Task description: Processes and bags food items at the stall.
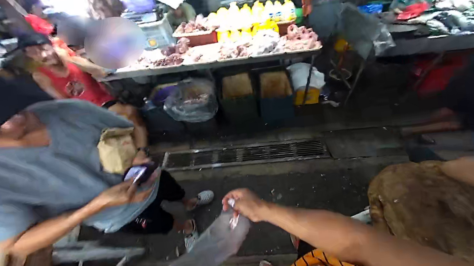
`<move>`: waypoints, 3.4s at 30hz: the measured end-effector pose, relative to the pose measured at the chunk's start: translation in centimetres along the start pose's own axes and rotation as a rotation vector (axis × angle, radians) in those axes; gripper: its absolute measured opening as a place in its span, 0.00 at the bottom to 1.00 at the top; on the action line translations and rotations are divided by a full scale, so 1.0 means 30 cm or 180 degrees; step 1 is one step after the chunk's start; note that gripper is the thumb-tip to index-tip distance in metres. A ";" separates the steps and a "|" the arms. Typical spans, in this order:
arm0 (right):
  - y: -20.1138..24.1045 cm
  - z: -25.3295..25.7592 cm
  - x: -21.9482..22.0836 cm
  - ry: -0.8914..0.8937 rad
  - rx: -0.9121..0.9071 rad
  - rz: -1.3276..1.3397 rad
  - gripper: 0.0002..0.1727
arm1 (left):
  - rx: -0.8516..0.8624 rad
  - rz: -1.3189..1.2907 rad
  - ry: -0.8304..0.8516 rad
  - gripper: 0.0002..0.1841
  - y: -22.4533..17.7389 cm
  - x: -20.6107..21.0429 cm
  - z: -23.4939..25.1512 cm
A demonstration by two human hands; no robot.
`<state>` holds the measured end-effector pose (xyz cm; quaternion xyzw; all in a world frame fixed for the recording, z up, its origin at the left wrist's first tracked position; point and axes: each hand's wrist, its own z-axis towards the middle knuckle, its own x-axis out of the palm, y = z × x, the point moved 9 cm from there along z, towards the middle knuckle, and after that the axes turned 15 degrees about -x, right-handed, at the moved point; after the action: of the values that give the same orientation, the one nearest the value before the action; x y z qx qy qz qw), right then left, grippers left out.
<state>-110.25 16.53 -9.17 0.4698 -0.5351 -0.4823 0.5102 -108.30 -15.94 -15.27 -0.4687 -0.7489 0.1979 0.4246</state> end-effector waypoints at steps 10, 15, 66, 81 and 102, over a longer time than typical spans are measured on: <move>-0.024 0.253 0.032 0.0131 0.0347 0.0014 0.30 | -0.0331 -0.0897 0.0049 0.11 -0.056 0.126 0.208; 0.126 0.390 0.151 0.0727 0.0548 -0.0940 0.54 | -0.0217 -0.0853 -0.0251 0.10 -0.210 0.151 0.245; 0.080 0.421 0.105 0.0545 0.0063 0.0587 0.27 | 0.0308 -0.0373 -0.0257 0.17 -0.261 0.152 0.094; 0.026 0.412 0.086 0.0638 0.0167 0.0644 0.33 | -0.0068 -0.0359 -0.0158 0.16 -0.196 0.149 0.175; 0.253 0.411 0.150 0.1217 -0.0629 0.0453 0.36 | 0.0280 -0.0648 -0.0447 0.09 -0.238 0.140 0.094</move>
<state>-122.81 13.22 -1.38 0.4615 -0.4107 -0.3973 0.6786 -115.28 -15.45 -10.00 -0.3561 -0.8111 0.2188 0.4092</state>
